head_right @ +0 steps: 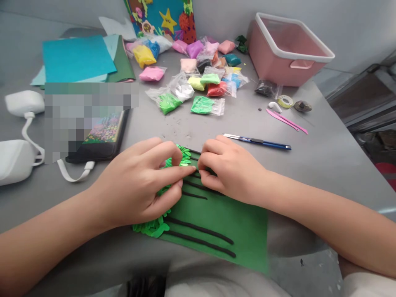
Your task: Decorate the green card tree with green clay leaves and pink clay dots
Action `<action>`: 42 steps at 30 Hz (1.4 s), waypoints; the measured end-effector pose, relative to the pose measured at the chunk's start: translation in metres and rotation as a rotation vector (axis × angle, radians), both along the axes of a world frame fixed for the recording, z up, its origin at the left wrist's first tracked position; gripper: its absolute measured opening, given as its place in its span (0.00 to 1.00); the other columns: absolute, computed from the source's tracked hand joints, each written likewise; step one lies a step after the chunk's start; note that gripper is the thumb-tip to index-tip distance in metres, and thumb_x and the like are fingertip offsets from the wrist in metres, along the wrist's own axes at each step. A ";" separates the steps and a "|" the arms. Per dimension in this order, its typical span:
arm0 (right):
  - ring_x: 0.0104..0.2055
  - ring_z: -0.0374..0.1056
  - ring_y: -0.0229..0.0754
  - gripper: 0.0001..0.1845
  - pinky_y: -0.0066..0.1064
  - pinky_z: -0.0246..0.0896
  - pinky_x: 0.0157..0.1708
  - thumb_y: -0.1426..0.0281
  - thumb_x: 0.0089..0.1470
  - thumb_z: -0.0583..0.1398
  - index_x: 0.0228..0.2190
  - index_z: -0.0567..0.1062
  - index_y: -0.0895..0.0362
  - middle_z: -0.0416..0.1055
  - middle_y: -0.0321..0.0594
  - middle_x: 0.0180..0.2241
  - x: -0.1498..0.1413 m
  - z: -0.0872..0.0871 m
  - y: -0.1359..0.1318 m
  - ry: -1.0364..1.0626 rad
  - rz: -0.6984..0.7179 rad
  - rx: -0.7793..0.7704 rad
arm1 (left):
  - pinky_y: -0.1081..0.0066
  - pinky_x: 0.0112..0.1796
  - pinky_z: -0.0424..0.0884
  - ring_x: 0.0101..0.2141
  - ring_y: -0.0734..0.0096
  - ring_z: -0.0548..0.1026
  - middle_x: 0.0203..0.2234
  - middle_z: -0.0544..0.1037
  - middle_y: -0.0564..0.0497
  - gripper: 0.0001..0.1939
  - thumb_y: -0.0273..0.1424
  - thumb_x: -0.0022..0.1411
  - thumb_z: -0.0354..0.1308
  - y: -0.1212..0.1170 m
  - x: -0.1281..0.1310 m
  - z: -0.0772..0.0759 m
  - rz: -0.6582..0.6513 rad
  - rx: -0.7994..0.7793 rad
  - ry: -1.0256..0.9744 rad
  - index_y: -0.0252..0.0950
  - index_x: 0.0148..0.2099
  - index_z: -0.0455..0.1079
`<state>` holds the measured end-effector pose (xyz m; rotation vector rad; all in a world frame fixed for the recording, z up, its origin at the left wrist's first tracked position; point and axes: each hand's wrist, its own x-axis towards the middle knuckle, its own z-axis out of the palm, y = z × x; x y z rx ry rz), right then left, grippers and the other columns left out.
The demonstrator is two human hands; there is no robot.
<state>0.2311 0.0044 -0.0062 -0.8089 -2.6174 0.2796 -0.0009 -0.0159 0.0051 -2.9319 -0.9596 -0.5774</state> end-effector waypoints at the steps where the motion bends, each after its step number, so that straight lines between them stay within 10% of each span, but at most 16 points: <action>1: 0.33 0.64 0.40 0.08 0.36 0.59 0.39 0.73 0.62 0.59 0.32 0.77 0.59 0.73 0.41 0.32 0.000 0.000 -0.001 -0.007 -0.007 0.001 | 0.58 0.33 0.69 0.31 0.58 0.68 0.33 0.75 0.43 0.17 0.28 0.67 0.51 0.000 0.000 0.000 -0.003 -0.006 0.004 0.36 0.41 0.83; 42: 0.34 0.68 0.39 0.05 0.29 0.65 0.35 0.76 0.59 0.58 0.31 0.71 0.56 0.73 0.40 0.33 0.008 0.013 -0.007 -0.019 -0.060 -0.144 | 0.57 0.33 0.69 0.31 0.56 0.70 0.32 0.76 0.43 0.17 0.29 0.66 0.51 -0.003 0.002 -0.004 -0.015 -0.056 0.043 0.35 0.44 0.82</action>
